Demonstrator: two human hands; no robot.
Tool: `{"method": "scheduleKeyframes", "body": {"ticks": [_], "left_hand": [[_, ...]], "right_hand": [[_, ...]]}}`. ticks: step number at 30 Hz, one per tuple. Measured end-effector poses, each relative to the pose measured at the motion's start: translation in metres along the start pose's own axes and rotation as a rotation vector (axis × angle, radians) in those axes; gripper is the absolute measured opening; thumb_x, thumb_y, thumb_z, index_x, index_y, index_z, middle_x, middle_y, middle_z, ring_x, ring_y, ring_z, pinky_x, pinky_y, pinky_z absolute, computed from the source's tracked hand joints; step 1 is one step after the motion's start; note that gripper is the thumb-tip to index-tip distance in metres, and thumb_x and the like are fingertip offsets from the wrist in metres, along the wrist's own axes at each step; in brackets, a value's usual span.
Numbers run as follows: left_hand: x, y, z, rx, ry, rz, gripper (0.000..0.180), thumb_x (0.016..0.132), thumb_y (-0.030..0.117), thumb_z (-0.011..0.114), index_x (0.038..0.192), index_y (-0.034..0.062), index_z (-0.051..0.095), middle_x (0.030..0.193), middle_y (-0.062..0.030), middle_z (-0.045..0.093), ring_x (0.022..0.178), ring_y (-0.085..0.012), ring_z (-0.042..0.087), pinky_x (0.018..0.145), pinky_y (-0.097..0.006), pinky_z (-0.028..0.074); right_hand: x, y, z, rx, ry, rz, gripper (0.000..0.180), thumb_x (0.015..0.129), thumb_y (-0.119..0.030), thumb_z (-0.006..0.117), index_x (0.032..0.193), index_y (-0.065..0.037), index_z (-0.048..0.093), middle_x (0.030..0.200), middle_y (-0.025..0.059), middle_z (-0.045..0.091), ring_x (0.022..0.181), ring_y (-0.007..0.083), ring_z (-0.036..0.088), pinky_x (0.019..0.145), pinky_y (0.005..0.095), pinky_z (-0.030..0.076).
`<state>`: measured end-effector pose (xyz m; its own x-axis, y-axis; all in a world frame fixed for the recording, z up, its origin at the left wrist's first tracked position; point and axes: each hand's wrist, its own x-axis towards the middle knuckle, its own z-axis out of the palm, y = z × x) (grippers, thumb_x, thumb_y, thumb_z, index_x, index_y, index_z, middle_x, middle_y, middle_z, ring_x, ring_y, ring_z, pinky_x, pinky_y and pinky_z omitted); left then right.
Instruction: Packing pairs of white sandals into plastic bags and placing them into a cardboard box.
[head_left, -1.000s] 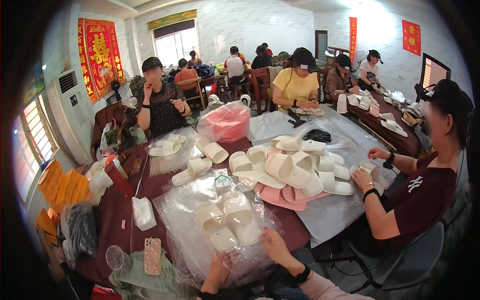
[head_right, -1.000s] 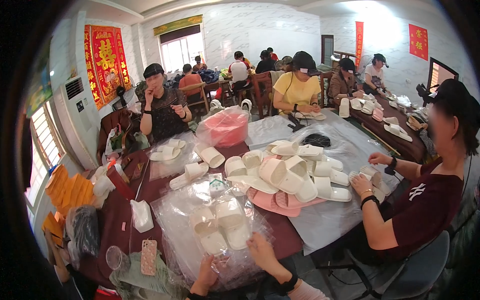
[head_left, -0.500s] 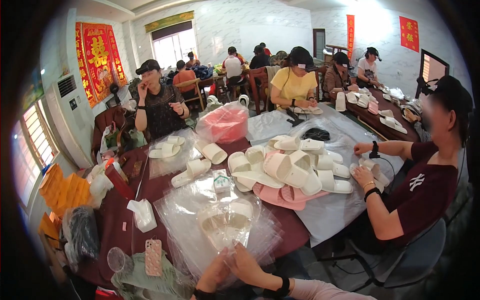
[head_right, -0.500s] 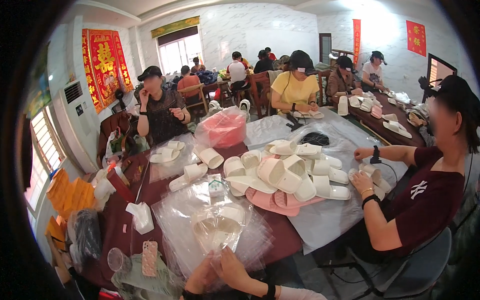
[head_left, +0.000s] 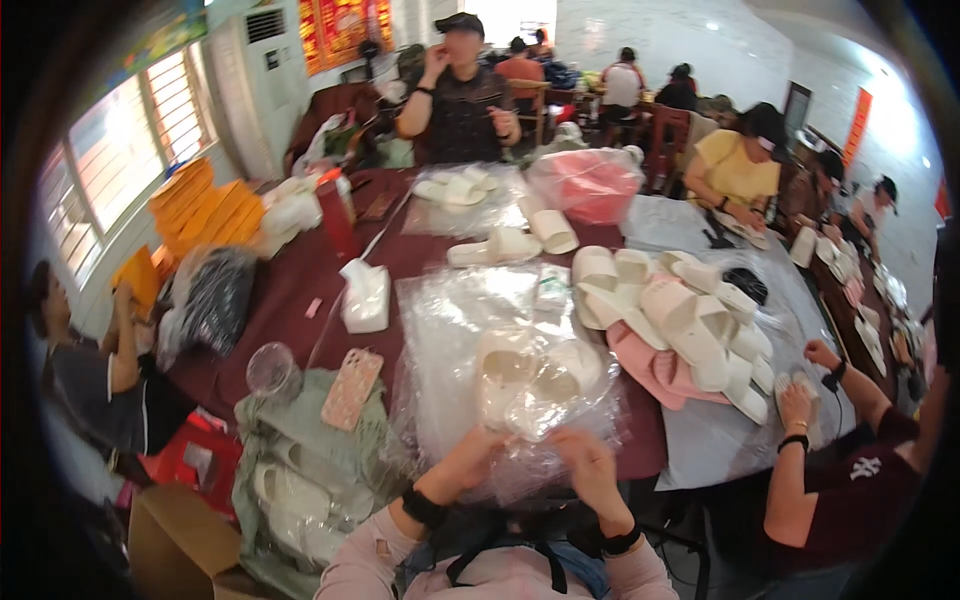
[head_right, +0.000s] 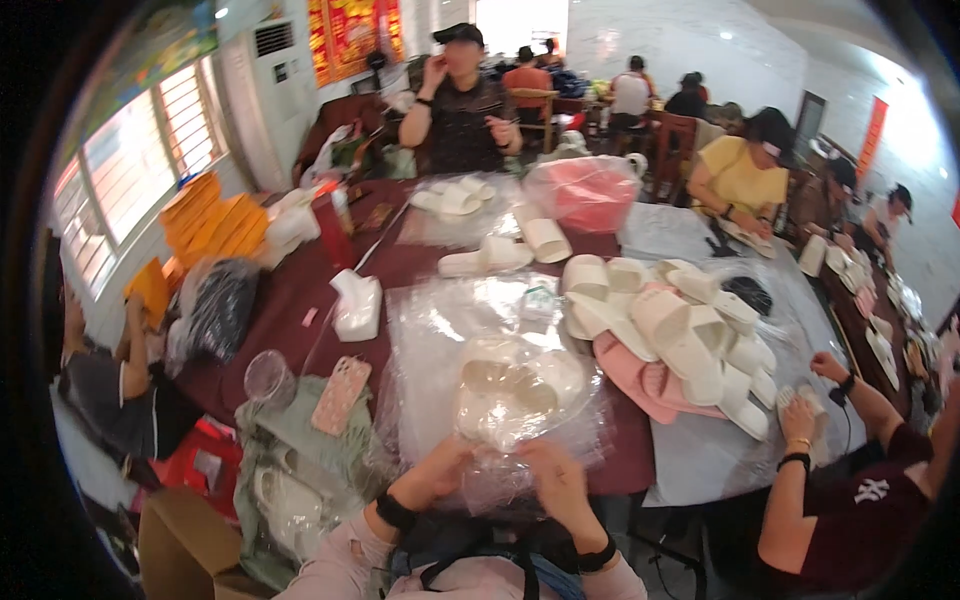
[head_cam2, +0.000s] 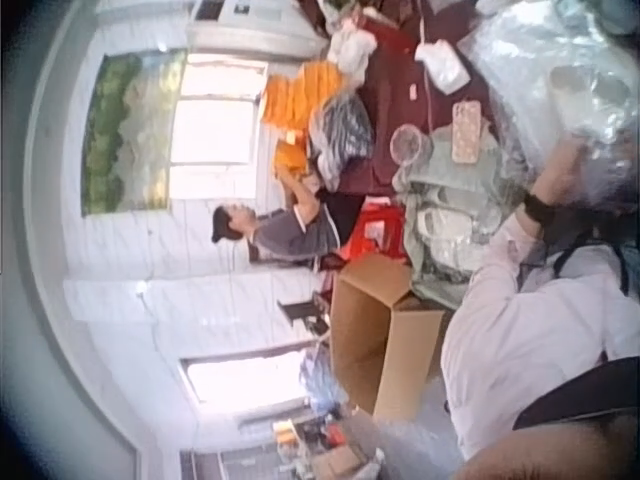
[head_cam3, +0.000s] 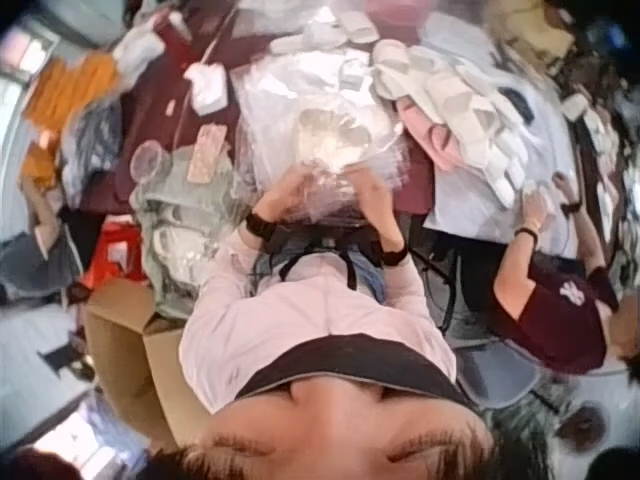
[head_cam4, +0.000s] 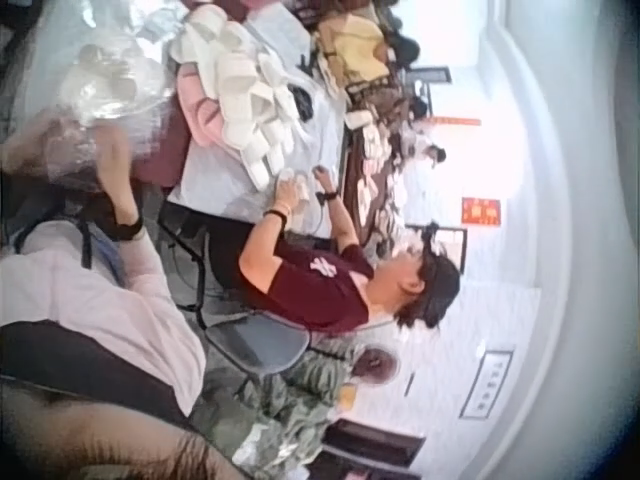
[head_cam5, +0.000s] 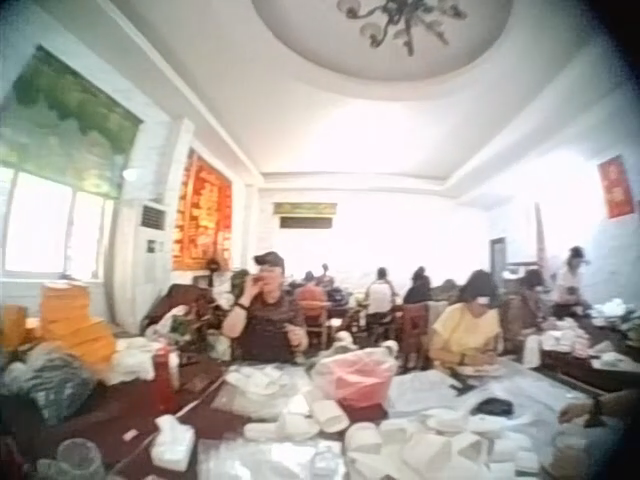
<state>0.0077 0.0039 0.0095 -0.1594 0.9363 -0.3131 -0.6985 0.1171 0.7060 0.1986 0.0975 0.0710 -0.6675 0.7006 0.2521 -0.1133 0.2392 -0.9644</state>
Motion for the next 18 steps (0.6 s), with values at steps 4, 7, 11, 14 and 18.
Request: {"method": "scheduleKeyframes", "body": {"ticks": [4, 7, 11, 14, 18], "left_hand": [[-0.014, 0.019, 0.018, 0.005, 0.030, 0.040, 0.058, 0.084, 0.001, 0.062, 0.136, 0.0081, 0.038, 0.118, -0.0097, 0.060, 0.102, -0.0209, 0.061, 0.089, -0.034, 0.049], [-0.030, 0.027, 0.027, -0.101, 0.079, 0.154, 0.075, 0.083, -0.005, 0.060, 0.145, 0.0152, 0.024, 0.120, -0.0111, 0.058, 0.103, -0.0206, 0.060, 0.086, -0.032, 0.049], [-0.056, 0.021, 0.023, -0.213, 0.150, 0.307, 0.087, 0.082, -0.014, 0.053, 0.150, 0.0190, 0.011, 0.123, -0.0117, 0.054, 0.105, -0.0193, 0.058, 0.090, -0.031, 0.047], [-0.082, 0.022, 0.021, -0.123, 0.312, 0.442, 0.083, 0.084, -0.013, 0.050, 0.150, 0.0176, 0.010, 0.120, -0.0107, 0.055, 0.106, -0.0182, 0.056, 0.094, -0.032, 0.044], [-0.114, 0.019, -0.009, 0.281, 0.620, 0.927, 0.069, 0.086, -0.008, 0.051, 0.146, 0.0042, 0.020, 0.133, -0.0149, 0.047, 0.116, -0.0215, 0.052, 0.098, -0.033, 0.041]], "right_hand": [[0.010, 0.062, 0.009, 0.403, 0.404, 0.083, 0.025, 0.097, -0.007, 0.042, 0.121, -0.001, 0.042, 0.139, 0.0137, 0.040, 0.119, 0.0234, 0.048, 0.108, 0.0355, 0.031], [0.008, 0.082, 0.024, 0.045, 0.381, -0.112, 0.043, 0.094, -0.003, 0.040, 0.137, 0.000, 0.033, 0.148, 0.0139, 0.027, 0.136, 0.0264, 0.031, 0.114, 0.0385, 0.020], [0.008, 0.086, 0.042, 0.017, 0.231, -0.092, 0.052, 0.091, -0.004, 0.044, 0.141, 0.001, 0.030, 0.151, 0.0175, 0.024, 0.138, 0.0312, 0.029, 0.114, 0.0405, 0.020], [0.010, 0.092, 0.038, -0.530, -0.020, -0.118, 0.058, 0.089, -0.007, 0.051, 0.142, 0.002, 0.029, 0.151, 0.0208, 0.026, 0.139, 0.0365, 0.027, 0.113, 0.0433, 0.021], [0.008, 0.091, 0.049, -0.778, -0.032, -0.145, 0.055, 0.088, -0.013, 0.056, 0.138, 0.002, 0.037, 0.146, 0.0222, 0.034, 0.137, 0.0413, 0.028, 0.111, 0.0470, 0.025]]}}
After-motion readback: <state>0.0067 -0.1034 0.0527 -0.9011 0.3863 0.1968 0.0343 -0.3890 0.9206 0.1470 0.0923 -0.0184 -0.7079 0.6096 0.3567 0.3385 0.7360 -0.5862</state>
